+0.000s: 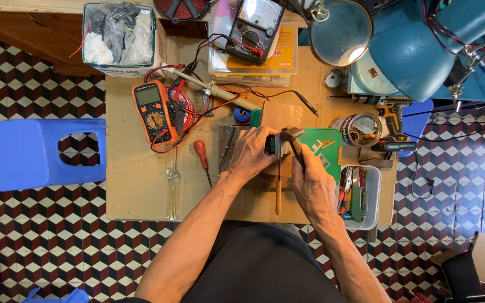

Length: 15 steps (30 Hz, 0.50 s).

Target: The person works on a small electrical component, likely a motor or switch, using a hammer, screwdriver, and pliers. They repeatedly tap, pry, and adjust parts of the component while it rests on a wooden block on a cluttered workbench.

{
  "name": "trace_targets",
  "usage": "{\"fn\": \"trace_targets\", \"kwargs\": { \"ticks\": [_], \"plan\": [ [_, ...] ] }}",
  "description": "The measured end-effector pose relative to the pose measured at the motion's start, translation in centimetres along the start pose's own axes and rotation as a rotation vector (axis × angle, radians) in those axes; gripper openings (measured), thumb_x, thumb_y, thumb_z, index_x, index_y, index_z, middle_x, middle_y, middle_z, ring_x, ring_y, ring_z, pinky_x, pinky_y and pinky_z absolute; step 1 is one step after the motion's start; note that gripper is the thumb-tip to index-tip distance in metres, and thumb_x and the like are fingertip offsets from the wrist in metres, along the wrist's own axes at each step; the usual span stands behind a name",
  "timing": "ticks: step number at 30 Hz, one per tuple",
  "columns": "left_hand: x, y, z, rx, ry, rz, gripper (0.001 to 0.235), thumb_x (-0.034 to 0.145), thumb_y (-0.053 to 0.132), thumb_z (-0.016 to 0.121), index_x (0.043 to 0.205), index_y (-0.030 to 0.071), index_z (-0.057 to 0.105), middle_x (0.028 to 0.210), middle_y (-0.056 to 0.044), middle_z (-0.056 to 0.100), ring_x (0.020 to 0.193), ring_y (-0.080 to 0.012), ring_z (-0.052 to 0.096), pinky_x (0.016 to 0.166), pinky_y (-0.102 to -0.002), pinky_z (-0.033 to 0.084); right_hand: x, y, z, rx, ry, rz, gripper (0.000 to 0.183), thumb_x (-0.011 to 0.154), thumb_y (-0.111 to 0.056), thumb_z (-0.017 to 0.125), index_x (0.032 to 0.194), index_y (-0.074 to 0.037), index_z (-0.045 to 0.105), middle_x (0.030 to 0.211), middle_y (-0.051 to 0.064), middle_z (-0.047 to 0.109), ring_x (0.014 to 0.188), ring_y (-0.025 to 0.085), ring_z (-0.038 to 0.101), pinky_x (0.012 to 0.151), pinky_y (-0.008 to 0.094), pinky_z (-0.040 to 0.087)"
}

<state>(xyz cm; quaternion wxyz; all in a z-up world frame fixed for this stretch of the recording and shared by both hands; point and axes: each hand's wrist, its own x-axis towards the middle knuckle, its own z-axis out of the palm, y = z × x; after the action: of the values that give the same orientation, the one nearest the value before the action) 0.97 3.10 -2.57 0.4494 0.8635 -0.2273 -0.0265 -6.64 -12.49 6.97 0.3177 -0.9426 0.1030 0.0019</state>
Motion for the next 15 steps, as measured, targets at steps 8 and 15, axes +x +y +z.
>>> {"fn": "trace_targets", "kwargs": {
  "ticks": [8,15],
  "plan": [
    [0.4,0.3,-0.4,0.004,0.012,0.014,0.057,0.068,0.017,0.089,0.116,0.012,0.059,0.112,-0.004,0.070,0.107,-0.0284,0.063,0.092,-0.043,0.044,0.4,0.0,-0.2,-0.007,-0.050,-0.024,0.022,0.102,-0.015,0.063,0.122,-0.007,0.061,0.102,0.022,0.069,0.093,0.044,0.066,0.076,0.048,0.052],
    [0.6,0.4,-0.4,0.022,-0.029,-0.030,0.051,0.069,0.021,0.090,0.109,0.012,0.059,0.106,-0.005,0.069,0.103,-0.0284,0.063,0.090,-0.044,0.044,-1.0,1.4,-0.1,0.060,0.049,0.000,0.033,0.098,-0.015,0.063,0.130,-0.007,0.062,0.103,0.022,0.070,0.088,0.040,0.070,0.075,0.045,0.055]
  ]
}}
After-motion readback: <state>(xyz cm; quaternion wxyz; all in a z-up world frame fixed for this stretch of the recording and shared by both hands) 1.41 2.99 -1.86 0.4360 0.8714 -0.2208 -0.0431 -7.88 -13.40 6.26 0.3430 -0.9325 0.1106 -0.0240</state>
